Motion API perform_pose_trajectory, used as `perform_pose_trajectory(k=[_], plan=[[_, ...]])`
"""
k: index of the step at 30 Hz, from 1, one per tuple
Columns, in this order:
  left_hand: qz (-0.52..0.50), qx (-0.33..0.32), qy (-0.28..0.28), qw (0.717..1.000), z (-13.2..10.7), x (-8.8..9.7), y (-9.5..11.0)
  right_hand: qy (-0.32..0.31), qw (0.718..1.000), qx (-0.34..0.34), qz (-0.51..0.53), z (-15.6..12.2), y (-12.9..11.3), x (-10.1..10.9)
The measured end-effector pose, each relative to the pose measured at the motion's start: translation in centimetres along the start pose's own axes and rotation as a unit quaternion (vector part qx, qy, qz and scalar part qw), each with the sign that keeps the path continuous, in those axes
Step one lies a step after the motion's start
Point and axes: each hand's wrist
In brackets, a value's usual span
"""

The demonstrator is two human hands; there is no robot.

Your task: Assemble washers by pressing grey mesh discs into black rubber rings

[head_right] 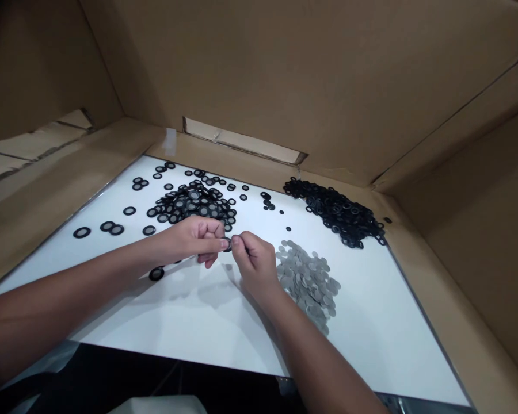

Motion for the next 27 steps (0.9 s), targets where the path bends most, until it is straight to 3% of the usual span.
perform_pose_trajectory(k=[10,19,27], plan=[[-0.046,-0.015,0.008,0.999,0.5,0.6,-1.0,-0.097,0.989,-0.045,0.098,0.3,-0.2,0.2],[-0.087,-0.032,-0.017,0.996,0.2,-0.2,-0.4,-0.045,0.970,-0.023,0.236,-0.2,0.1,-0.7],[-0.059,-0.014,-0.065,0.996,-0.2,0.5,-0.1,-0.064,0.985,-0.005,0.161,-0.5,-0.8,-0.4]])
Point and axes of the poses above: each hand's wrist, its own z-axis towards the middle knuckle, its own x-axis out of the back of the hand, y = z × x, and after that the axes turned 8 degrees about -y, right-handed
